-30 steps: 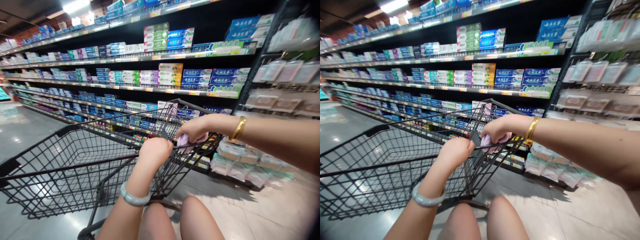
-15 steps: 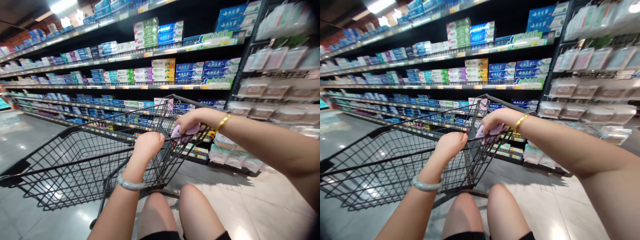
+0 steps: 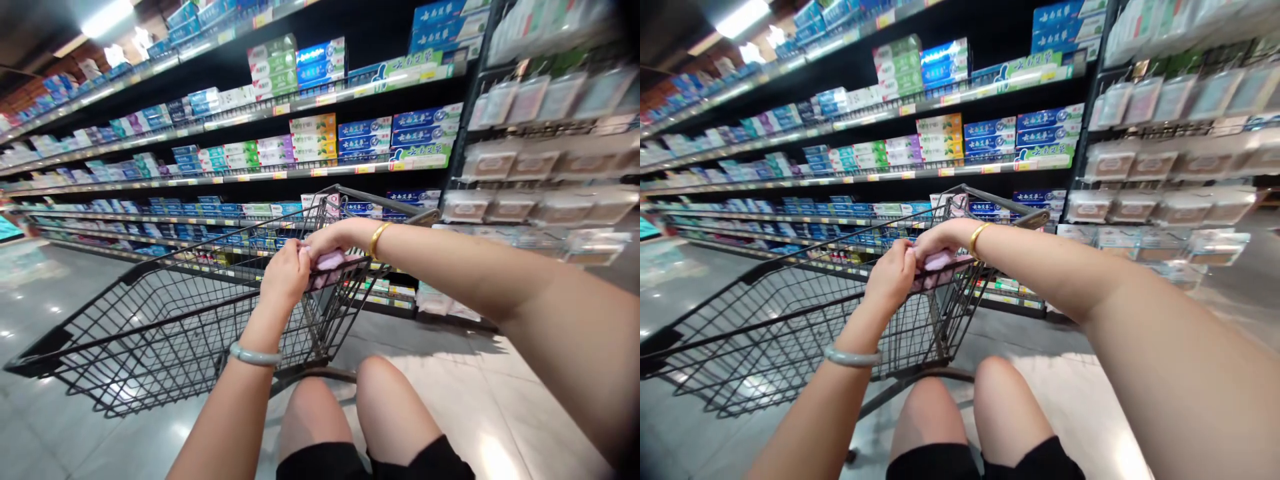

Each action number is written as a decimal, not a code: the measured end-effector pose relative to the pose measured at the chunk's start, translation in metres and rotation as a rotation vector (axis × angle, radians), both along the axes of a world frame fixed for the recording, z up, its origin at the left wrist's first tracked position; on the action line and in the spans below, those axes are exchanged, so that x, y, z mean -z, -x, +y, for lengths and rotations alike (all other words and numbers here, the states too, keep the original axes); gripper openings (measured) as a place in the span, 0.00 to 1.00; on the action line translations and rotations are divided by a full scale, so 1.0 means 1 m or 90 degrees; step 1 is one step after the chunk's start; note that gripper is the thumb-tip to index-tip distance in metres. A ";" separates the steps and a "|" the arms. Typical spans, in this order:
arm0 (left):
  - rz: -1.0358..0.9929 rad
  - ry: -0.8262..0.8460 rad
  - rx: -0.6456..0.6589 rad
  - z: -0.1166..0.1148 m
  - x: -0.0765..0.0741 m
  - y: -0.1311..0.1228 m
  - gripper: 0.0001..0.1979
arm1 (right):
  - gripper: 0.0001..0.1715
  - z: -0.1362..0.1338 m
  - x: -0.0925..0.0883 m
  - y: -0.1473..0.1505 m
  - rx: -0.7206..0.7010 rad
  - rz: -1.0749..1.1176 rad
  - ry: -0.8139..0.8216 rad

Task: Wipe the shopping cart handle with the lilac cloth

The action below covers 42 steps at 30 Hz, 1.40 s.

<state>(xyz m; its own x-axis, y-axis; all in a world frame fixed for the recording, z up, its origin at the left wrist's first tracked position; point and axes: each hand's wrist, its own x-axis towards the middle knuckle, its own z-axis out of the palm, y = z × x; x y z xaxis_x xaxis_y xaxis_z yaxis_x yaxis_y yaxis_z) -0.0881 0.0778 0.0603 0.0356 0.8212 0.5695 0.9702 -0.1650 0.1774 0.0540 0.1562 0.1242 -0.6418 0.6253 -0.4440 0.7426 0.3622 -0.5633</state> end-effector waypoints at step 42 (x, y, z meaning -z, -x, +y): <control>-0.236 0.367 0.175 0.003 -0.032 0.023 0.26 | 0.40 -0.058 0.083 -0.037 0.167 0.096 -0.781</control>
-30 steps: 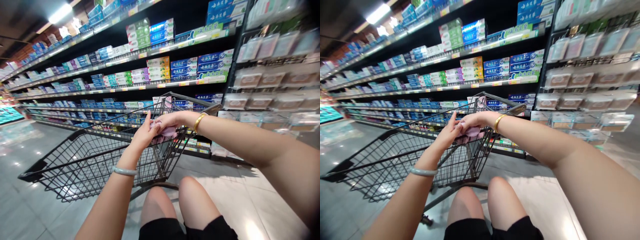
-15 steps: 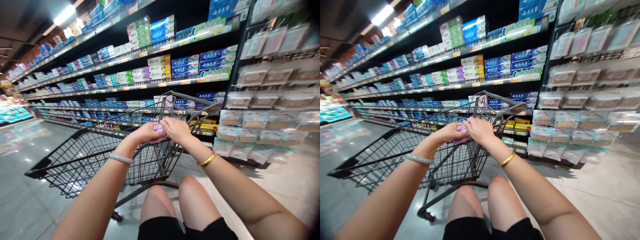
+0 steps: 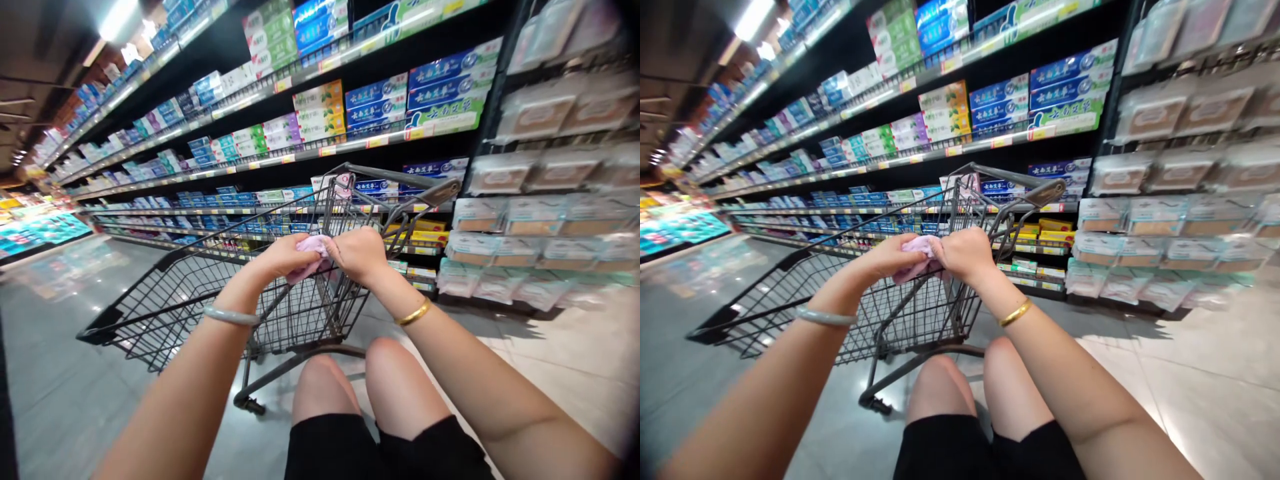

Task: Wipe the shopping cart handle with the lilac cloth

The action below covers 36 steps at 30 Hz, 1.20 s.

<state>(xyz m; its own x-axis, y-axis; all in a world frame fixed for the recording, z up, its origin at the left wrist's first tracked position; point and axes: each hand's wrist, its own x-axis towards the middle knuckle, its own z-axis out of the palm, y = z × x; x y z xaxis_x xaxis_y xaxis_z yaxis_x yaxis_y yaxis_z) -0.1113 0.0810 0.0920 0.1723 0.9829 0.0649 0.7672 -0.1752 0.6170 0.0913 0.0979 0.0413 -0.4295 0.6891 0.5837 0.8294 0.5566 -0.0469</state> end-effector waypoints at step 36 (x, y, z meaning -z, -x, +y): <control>0.048 0.320 -0.016 0.023 0.004 0.031 0.19 | 0.40 0.008 0.016 -0.011 0.001 0.028 -0.079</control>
